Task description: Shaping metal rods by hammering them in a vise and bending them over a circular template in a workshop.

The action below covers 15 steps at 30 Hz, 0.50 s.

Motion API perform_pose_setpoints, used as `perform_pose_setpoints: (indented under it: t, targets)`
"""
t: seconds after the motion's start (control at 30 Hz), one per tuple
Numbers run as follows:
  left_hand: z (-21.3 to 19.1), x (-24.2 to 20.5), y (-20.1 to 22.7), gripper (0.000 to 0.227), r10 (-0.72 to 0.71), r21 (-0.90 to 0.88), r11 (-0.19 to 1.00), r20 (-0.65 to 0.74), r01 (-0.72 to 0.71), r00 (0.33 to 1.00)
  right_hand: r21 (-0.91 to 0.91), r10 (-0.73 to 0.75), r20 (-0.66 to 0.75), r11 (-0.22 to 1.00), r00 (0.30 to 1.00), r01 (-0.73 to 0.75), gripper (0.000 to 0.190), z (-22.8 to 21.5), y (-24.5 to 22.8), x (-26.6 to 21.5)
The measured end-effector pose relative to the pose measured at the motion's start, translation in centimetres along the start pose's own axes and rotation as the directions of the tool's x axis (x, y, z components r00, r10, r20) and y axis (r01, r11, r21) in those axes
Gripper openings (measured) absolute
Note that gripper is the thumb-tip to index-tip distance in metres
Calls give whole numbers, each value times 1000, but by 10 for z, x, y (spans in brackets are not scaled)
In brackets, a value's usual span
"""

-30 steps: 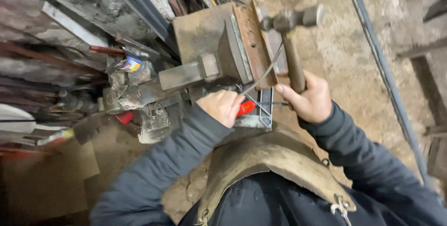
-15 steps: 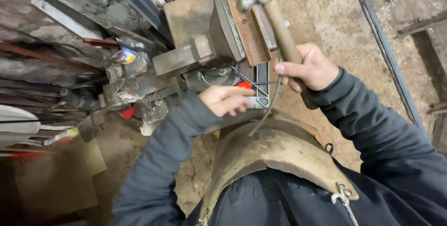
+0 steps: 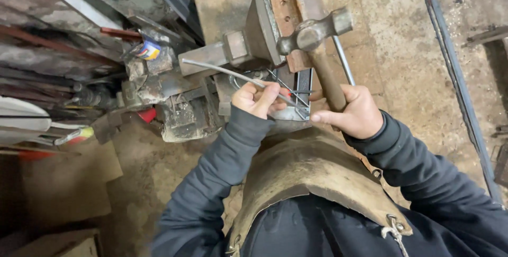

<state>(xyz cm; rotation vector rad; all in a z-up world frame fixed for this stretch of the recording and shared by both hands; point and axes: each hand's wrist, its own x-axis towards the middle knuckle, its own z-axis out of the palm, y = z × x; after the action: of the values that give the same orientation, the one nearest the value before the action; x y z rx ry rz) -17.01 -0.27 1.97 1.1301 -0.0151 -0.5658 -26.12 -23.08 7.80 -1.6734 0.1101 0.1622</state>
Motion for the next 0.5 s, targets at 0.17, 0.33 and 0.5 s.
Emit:
perform_pose_setpoints:
  t: [0.17,0.33,0.5]
  targets:
    - [9,-3,-8,18,117,2,993,-43,-117,992,0,129,-5,992,992,-129,27,-6,7,-2]
    - [8,-3,0,16,167,38,985,-39,-166,985,-69,107,15,992,994,-106,21,-14,5,5]
    - [2,-1,-6,15,172,80,982,-15,-170,985,-65,180,45,982,983,-177,20,-18,-6,23]
